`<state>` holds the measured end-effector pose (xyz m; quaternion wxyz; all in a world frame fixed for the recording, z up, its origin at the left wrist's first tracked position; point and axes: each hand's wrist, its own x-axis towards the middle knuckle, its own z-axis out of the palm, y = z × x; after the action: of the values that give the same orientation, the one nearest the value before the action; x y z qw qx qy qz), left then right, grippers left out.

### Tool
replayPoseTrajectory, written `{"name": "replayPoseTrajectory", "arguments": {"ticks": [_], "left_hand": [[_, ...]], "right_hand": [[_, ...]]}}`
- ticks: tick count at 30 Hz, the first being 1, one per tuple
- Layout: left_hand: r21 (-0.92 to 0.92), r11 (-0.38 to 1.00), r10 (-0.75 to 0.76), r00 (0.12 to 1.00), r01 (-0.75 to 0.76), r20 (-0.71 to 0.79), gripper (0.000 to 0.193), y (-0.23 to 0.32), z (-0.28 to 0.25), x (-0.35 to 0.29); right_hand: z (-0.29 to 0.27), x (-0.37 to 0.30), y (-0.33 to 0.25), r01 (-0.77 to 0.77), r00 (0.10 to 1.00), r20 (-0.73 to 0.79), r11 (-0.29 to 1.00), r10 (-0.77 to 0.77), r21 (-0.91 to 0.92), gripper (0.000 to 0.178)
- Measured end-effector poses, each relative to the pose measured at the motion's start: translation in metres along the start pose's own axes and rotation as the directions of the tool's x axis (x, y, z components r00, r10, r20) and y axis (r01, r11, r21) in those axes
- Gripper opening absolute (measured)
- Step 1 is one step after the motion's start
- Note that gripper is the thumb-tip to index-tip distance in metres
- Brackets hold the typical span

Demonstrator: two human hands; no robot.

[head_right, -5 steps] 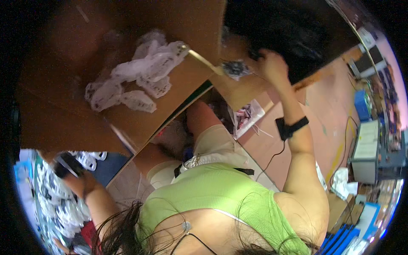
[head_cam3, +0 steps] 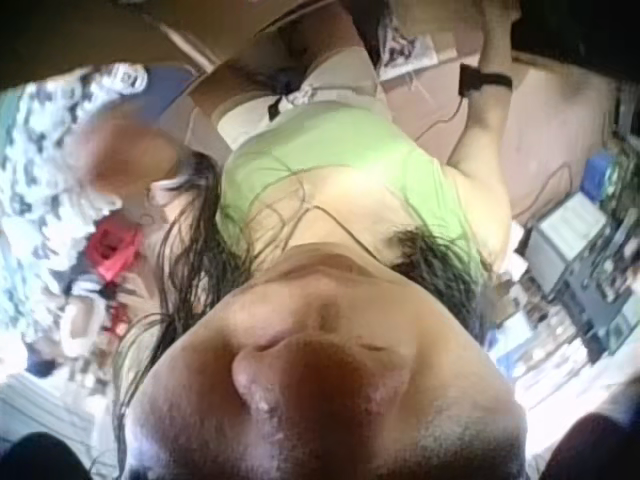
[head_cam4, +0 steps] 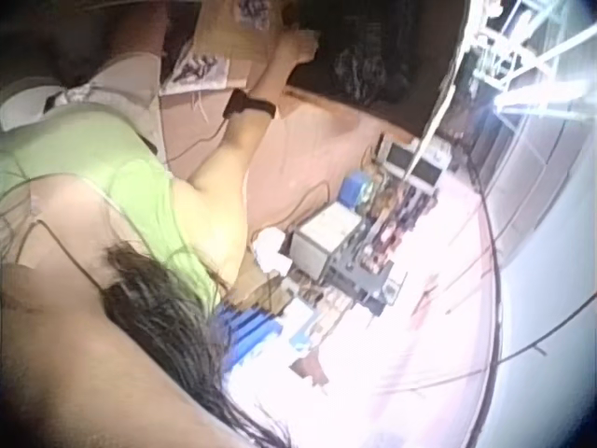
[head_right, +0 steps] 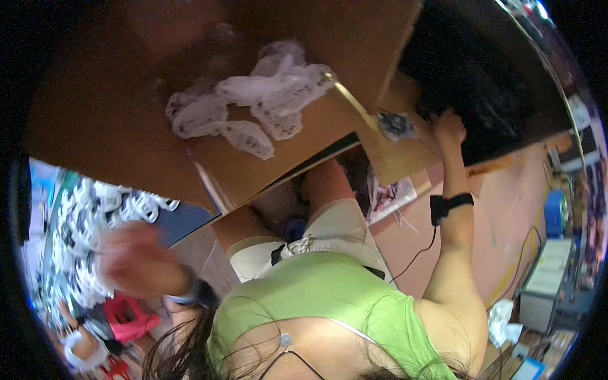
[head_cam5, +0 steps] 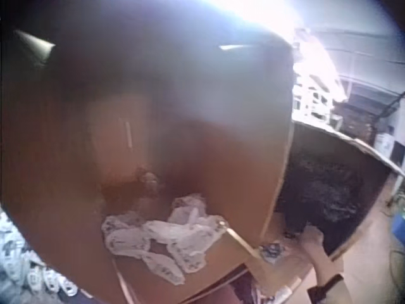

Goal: Assembling computer mouse components by placing internals into outer shells.

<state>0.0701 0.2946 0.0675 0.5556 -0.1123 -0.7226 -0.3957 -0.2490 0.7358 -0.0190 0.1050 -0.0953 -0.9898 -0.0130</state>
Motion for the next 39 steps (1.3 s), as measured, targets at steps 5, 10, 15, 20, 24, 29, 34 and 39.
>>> {"name": "replayPoseTrajectory", "arguments": {"ticks": [5,10,15,20,24,29,34,39], "left_hand": [[0.478,0.86,-0.365,0.872,0.181,0.326,0.05,-0.022,0.117,-0.045],[0.76,0.617,-0.612,0.731,0.203,0.301,0.068,-0.052,0.142,-0.047],[0.519,0.78,-0.558,0.765,0.35,0.322,0.063,-0.06,0.117,-0.066],[0.407,0.736,-0.653,0.727,0.541,0.214,0.062,-0.05,0.112,-0.059],[0.236,0.819,-0.552,0.831,0.524,0.07,0.061,-0.046,0.101,-0.054],[-0.424,0.529,-0.752,0.637,0.735,0.167,0.055,-0.015,0.09,-0.043],[-0.803,0.198,-0.692,0.66,0.563,0.292,0.053,-0.006,0.089,-0.044],[-0.644,0.399,-0.729,0.652,0.652,0.208,0.037,-0.015,0.091,-0.037]], "right_hand": [[0.006,-0.016,-0.012,0.138,0.972,-0.2,0.989,-0.125,0.054,0.035],[-0.027,-0.041,-0.02,0.053,0.932,-0.357,0.998,-0.061,-0.033,0.032],[-0.094,-0.095,-0.039,0.493,0.645,-0.734,0.849,-0.212,0.188,0.029],[-0.14,-0.157,-0.114,0.836,0.533,-0.816,0.292,-0.225,0.465,0.032],[-0.128,-0.177,-0.207,0.744,0.546,-0.675,-0.084,-0.496,0.663,0.032],[-0.113,-0.191,-0.239,-0.175,0.696,-0.217,-0.455,-0.685,0.873,0.027],[-0.116,-0.193,-0.23,-0.339,0.685,-0.143,-0.486,-0.715,0.806,0.026],[-0.131,-0.188,-0.201,-0.268,0.725,-0.116,-0.434,-0.678,0.86,0.033]]}}
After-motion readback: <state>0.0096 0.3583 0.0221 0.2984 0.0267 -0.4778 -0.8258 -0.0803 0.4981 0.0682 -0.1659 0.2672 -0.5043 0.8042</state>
